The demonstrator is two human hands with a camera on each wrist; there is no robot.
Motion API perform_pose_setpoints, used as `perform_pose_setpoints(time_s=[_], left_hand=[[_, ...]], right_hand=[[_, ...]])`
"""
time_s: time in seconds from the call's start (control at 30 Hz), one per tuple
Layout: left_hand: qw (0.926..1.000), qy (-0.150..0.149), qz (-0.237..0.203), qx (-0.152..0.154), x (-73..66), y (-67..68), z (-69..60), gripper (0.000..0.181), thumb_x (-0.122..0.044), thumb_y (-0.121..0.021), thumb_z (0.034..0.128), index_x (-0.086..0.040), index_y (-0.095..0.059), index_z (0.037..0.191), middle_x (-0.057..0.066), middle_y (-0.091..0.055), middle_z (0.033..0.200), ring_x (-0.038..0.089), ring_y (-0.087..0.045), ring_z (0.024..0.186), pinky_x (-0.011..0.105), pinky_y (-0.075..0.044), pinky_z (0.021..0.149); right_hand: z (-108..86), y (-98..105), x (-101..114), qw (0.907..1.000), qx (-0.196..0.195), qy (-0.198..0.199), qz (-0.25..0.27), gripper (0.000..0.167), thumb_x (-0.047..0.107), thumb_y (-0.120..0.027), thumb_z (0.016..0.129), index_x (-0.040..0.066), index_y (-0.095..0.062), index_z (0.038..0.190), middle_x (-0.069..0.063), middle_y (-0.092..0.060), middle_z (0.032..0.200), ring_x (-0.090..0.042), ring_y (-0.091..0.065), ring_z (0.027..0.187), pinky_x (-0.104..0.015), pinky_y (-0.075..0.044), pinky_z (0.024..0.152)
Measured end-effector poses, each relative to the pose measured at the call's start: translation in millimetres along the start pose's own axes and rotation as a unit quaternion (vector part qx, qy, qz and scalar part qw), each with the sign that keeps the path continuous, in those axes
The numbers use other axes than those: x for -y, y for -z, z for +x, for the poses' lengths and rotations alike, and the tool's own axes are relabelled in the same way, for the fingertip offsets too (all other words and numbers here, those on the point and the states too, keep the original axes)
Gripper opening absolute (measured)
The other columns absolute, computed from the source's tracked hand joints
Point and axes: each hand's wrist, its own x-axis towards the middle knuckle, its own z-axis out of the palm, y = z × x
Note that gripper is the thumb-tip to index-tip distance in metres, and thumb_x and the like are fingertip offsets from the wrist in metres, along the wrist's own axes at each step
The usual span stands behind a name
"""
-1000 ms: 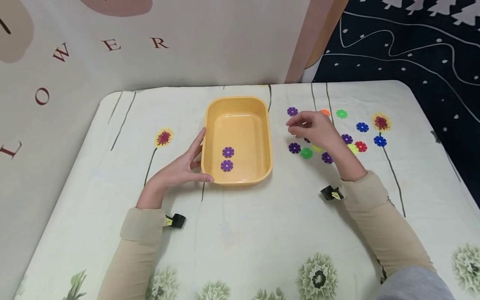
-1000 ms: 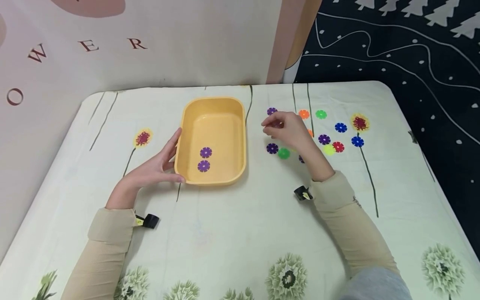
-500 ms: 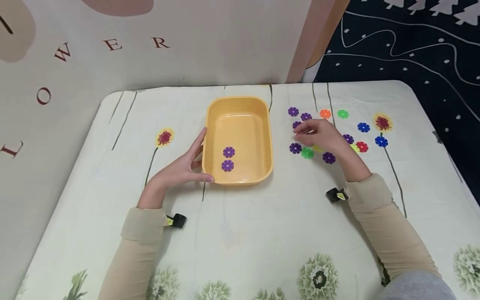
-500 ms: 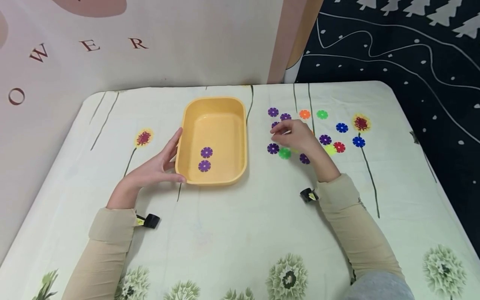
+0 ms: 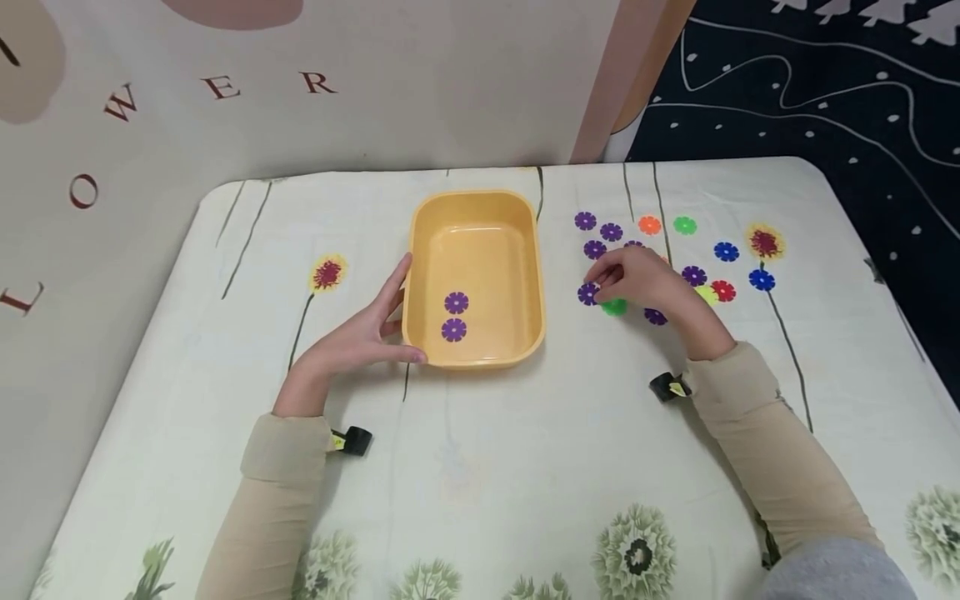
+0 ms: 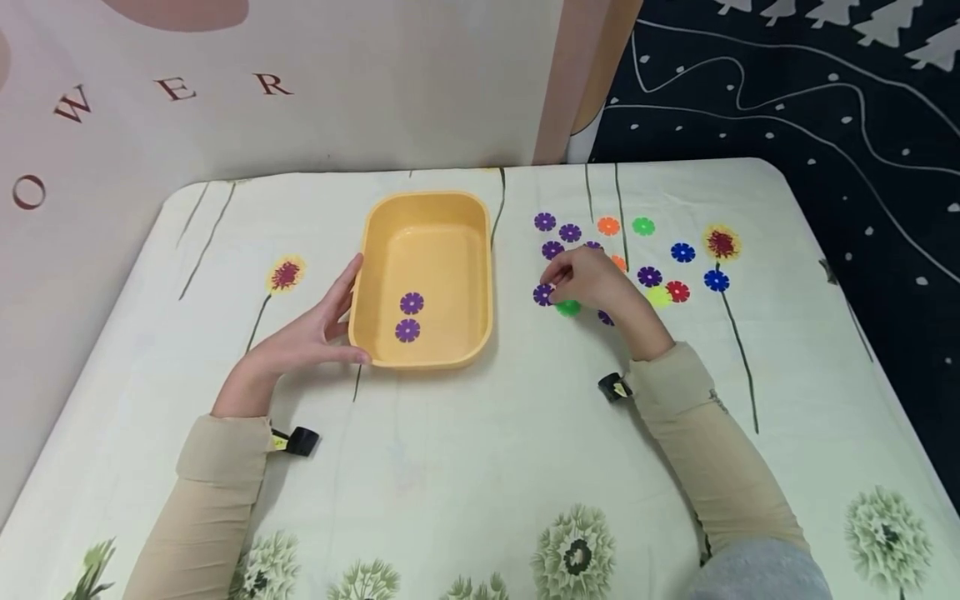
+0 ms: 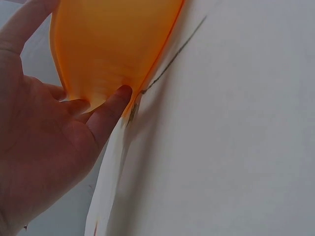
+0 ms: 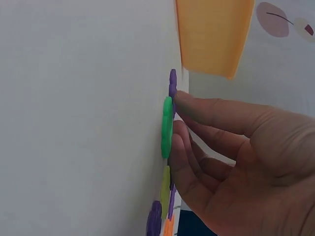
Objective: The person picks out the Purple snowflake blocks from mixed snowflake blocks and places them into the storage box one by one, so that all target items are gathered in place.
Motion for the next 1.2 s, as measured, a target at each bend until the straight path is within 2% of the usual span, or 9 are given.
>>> perform_pose_setpoints(time_s=[0.17, 0.53, 0.7, 0.87, 1.03, 1.2], left_hand=[[1.0, 0.004, 0.003, -0.008, -0.3, 0.0, -0.4, 0.127, -0.012, -0.084, 0.0795, -0.043, 0.013, 0.156, -0.005, -0.002, 0.169, 0.028, -0.029, 0.151, 0.053, -0.031, 0.121], [0.9999, 0.007, 0.007, -0.003, 0.6, 0.0, 0.3, 0.126, -0.015, -0.084, 0.0806, -0.045, 0.013, 0.156, -0.007, 0.0, 0.169, 0.029, -0.025, 0.153, 0.054, -0.028, 0.123], [0.9999, 0.005, 0.008, -0.003, 0.0, -0.3, -0.3, 0.126, -0.015, -0.084, 0.0804, -0.045, 0.013, 0.156, -0.007, 0.0, 0.169, 0.028, -0.024, 0.153, 0.054, -0.027, 0.123], [1.0, 0.001, 0.009, -0.003, -0.2, 0.0, -0.6, 0.127, -0.014, -0.084, 0.08, -0.044, 0.013, 0.156, -0.007, 0.001, 0.169, 0.027, -0.023, 0.154, 0.053, -0.027, 0.123], [1.0, 0.003, -0.004, 0.002, -0.1, 0.3, -0.6, 0.128, -0.012, -0.084, 0.0798, -0.044, 0.014, 0.156, -0.003, -0.001, 0.17, 0.031, -0.027, 0.152, 0.055, -0.028, 0.122], [0.9999, 0.003, -0.012, 0.006, -0.6, 0.2, -0.8, 0.128, -0.012, -0.084, 0.0798, -0.044, 0.014, 0.156, 0.0, -0.001, 0.17, 0.033, -0.029, 0.151, 0.055, -0.03, 0.122]], right_hand=[[0.7, -0.9, 3.9, 0.9999, 0.001, 0.002, -0.011, 0.022, 0.005, -0.072, 0.089, 0.004, -0.069, 0.11, -0.013, -0.062, 0.1, -0.025, -0.053, 0.091, -0.025, -0.049, 0.073], [-2.9, 1.1, 1.6, 0.9995, -0.022, 0.017, 0.012, 0.013, 0.007, -0.068, 0.093, 0.004, -0.069, 0.105, -0.014, -0.064, 0.102, -0.025, -0.053, 0.089, -0.027, -0.048, 0.073], [-4.9, 6.3, 5.8, 0.9989, -0.034, 0.01, 0.029, 0.013, 0.011, -0.066, 0.095, 0.006, -0.071, 0.106, -0.013, -0.066, 0.105, -0.024, -0.054, 0.089, -0.026, -0.049, 0.071], [-7.2, 12.6, 11.5, 0.9975, -0.052, 0.008, 0.047, 0.016, 0.014, -0.066, 0.096, 0.008, -0.07, 0.11, -0.012, -0.065, 0.107, -0.024, -0.057, 0.093, -0.026, -0.053, 0.075], [-9.9, 16.4, 18.0, 0.9944, -0.075, 0.018, 0.072, 0.018, 0.017, -0.066, 0.096, 0.009, -0.071, 0.111, -0.011, -0.067, 0.109, -0.024, -0.057, 0.095, -0.03, -0.055, 0.081], [-11.5, 18.0, 25.5, 0.9895, -0.105, 0.032, 0.094, 0.017, 0.018, -0.067, 0.096, 0.009, -0.071, 0.11, -0.009, -0.07, 0.106, -0.02, -0.059, 0.09, -0.026, -0.055, 0.079]])
